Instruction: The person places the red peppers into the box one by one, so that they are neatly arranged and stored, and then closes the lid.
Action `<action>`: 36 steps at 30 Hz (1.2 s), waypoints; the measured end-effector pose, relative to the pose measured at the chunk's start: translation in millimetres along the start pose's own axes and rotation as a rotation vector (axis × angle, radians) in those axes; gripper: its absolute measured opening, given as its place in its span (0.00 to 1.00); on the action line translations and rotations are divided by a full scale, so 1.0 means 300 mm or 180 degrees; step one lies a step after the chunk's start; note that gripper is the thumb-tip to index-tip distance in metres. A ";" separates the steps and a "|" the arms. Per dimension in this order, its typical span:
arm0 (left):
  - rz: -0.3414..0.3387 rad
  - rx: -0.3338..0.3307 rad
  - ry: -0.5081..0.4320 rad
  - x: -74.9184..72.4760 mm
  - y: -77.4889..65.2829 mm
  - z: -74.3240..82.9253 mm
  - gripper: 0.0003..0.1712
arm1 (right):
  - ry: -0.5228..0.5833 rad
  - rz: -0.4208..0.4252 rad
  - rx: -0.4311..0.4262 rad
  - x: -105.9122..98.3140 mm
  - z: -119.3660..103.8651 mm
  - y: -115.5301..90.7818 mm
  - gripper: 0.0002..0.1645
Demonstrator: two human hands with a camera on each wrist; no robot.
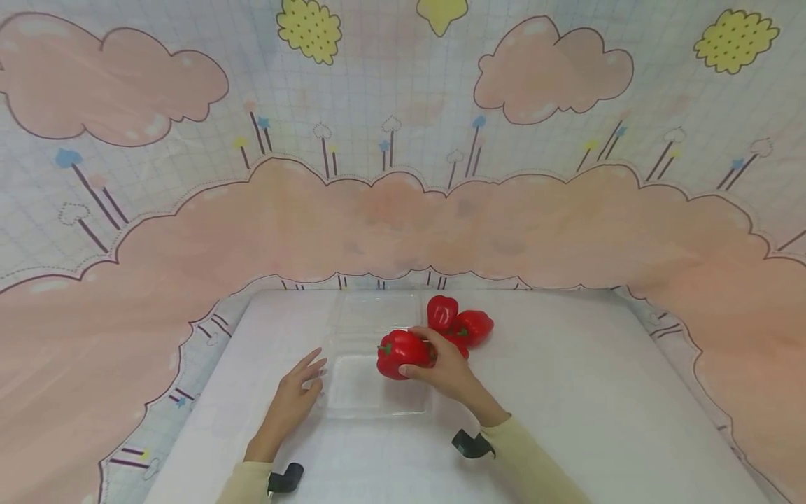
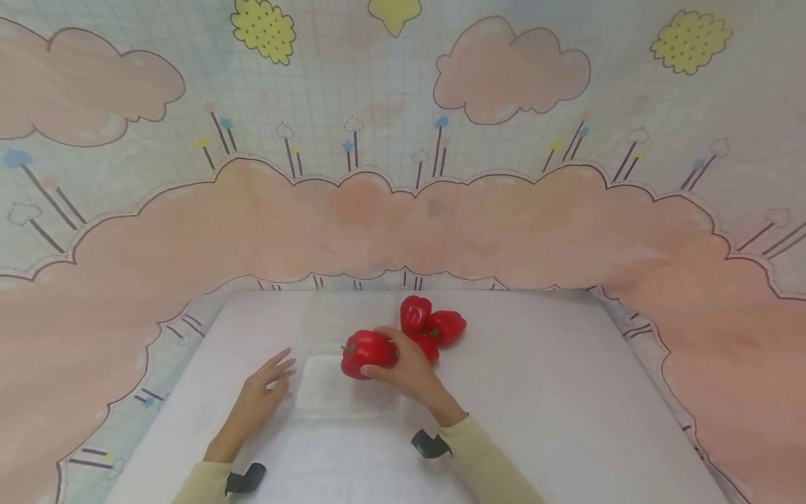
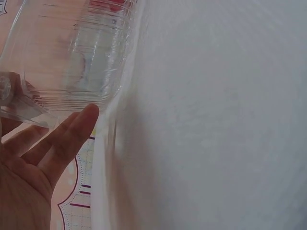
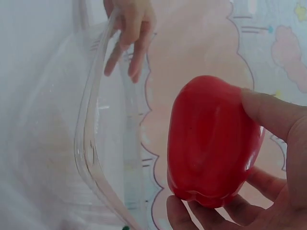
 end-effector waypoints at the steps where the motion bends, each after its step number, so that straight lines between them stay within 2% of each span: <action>1: 0.0004 0.0011 -0.0001 0.000 0.000 0.000 0.24 | -0.0024 -0.0015 -0.0001 0.009 -0.001 0.002 0.43; 8: -0.0028 0.0010 -0.0006 0.004 0.001 -0.002 0.24 | -0.0051 -0.0101 -0.0030 0.070 -0.002 0.017 0.45; 21: -0.0084 -0.0041 0.0095 0.008 0.003 0.001 0.25 | -0.0071 -0.0056 0.0113 0.164 0.022 0.053 0.45; 36: -0.0094 -0.0086 0.0135 0.009 0.001 0.007 0.24 | -0.0048 0.0182 0.0244 0.248 0.066 0.089 0.45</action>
Point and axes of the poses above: each hand's wrist, its own y-axis towards the middle knuckle, its own x-axis out of the palm, z = x × y, the point moved 4 cm from there along y, towards the middle knuckle, and after that the axes turned 14 degrees about y, right-handed, at the moved point
